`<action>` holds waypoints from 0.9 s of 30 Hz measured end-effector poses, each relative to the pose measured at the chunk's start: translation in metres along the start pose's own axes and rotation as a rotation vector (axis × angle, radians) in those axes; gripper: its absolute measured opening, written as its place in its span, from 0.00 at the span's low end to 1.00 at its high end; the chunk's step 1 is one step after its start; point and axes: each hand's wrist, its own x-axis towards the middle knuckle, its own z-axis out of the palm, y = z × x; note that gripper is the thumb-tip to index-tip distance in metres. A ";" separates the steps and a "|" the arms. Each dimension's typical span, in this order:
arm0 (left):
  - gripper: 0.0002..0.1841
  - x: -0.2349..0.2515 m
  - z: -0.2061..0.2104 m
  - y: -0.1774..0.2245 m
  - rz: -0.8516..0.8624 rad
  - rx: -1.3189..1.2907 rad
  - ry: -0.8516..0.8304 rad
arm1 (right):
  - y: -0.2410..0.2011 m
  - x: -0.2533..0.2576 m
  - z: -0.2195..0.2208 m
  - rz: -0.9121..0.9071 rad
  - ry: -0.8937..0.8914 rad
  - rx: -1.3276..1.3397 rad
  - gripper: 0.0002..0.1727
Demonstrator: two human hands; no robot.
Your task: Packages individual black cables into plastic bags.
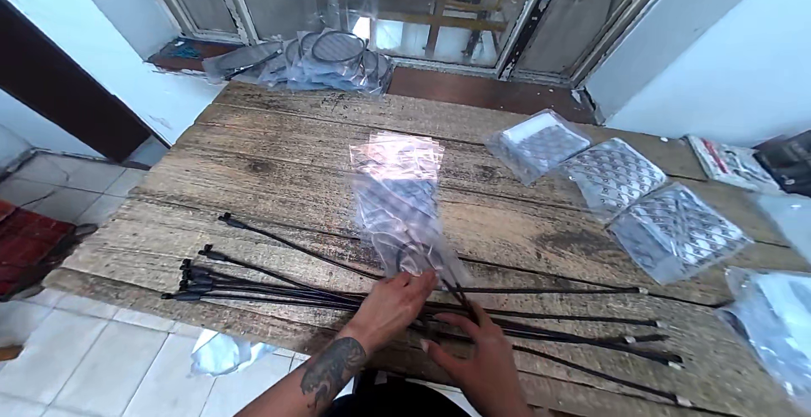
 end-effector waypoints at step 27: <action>0.18 -0.149 0.002 0.023 -0.893 -0.842 -0.278 | 0.030 0.028 0.098 -0.896 0.094 -0.354 0.09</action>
